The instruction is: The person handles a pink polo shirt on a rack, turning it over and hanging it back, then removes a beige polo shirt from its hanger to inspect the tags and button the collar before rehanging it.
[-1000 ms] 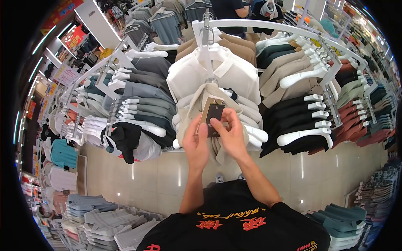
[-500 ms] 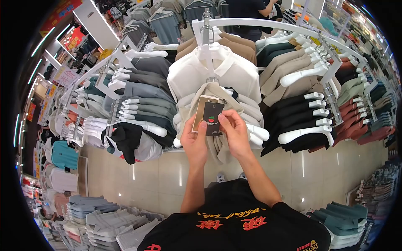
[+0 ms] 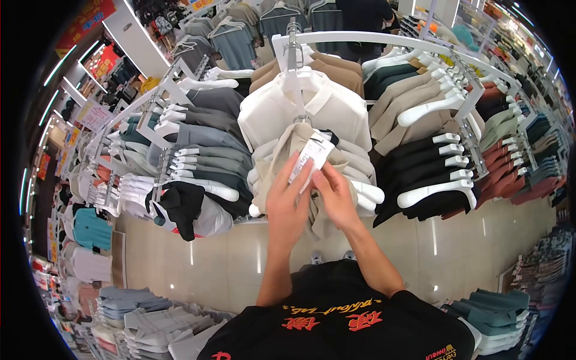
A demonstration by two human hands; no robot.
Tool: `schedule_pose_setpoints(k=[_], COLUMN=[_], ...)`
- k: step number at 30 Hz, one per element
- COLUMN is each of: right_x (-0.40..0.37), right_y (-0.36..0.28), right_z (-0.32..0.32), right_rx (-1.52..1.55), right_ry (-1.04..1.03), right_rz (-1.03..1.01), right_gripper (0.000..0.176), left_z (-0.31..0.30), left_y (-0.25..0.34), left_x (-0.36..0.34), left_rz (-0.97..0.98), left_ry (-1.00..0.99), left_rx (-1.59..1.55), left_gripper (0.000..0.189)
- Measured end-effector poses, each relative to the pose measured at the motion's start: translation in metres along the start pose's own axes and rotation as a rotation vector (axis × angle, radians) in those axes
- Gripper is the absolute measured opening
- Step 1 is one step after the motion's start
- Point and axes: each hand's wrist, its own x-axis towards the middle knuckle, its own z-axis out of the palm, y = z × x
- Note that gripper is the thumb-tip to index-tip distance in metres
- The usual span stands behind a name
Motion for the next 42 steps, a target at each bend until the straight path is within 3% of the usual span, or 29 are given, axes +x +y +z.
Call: schedule_pose_setpoints(k=[1, 4, 8, 10, 12, 13, 17, 20, 23, 24, 28, 32, 35, 37, 40, 42], right_x=[0.001, 0.003, 0.001, 0.000, 0.002, 0.001, 0.005, 0.018, 0.031, 0.035, 0.045, 0.056, 0.064, 0.067, 0.065, 0.070], right_y=[0.002, 0.001, 0.011, 0.019, 0.024, 0.018, 0.010, 0.027, 0.007, -0.004, -0.046, -0.062, -0.062, -0.065, -0.085, -0.090], right_z=[-0.003, -0.008, -0.017, -0.020, -0.026, -0.025, -0.034, -0.056, -0.063, -0.065, -0.054, -0.043, -0.041, -0.036, -0.025, -0.021], right_rx=[0.058, -0.180, -0.219, -0.082, -0.217, -0.311, -0.827, -0.985, -0.873, -0.851, -0.536, -0.622, -0.599, -0.615, -0.493, -0.523], right_ry=[-0.030, -0.054, 0.033, 0.106, 0.139, 0.159, 0.124, 0.132, 0.066, 0.033, -0.311, -0.364, -0.400, -0.410, -0.450, -0.474], right_rz=[0.035, -0.073, -0.001, 0.048, 0.002, -0.005, -0.046, -0.243, -0.439, -0.506, -0.249, -0.187, -0.287, -0.364, -0.170, -0.146], right_gripper=[0.034, 0.031, 0.042, 0.046, 0.047, 0.044, 0.033, 0.029, 0.021, 0.020, 0.019, 0.020, 0.018, 0.015, 0.015, 0.015], left_z=[0.000, -0.005, -0.017, -0.025, -0.031, -0.032, -0.041, -0.043, -0.039, -0.039, -0.033, -0.035, -0.041, -0.040, -0.035, -0.030], left_y=[0.000, -0.018, -0.025, -0.027, -0.037, -0.044, -0.050, -0.046, -0.046, -0.049, -0.053, -0.069, -0.061, -0.048, -0.052, -0.062], left_x=[0.001, 0.010, 0.037, 0.045, 0.050, 0.053, 0.053, 0.050, 0.053, 0.056, 0.079, 0.084, 0.088, 0.085, 0.088, 0.087], left_rz=[0.011, 0.088, 0.106, 0.126, 0.134, 0.080, 0.015, -0.030, -0.084, -0.017, 0.194, 0.259, -0.041, -0.113, -0.277, -0.275], left_ry=[-0.017, 0.049, 0.162, -0.067, -0.344, -0.447, -0.585, -0.593, -0.516, -0.494, -0.527, -0.754, -0.843, -0.743, -0.711, -0.698], left_rx=[0.050, 0.157, 0.203, 0.284, 0.407, 0.322, 0.157, 0.113, 0.068, 0.117, 0.228, 0.040, -0.229, -0.389, -0.495, -0.475], left_gripper=[0.042, 0.039, 0.034, 0.045, 0.050, 0.060, 0.062, 0.059, 0.051, 0.051, 0.056, 0.070, 0.073, 0.071, 0.066, 0.064])
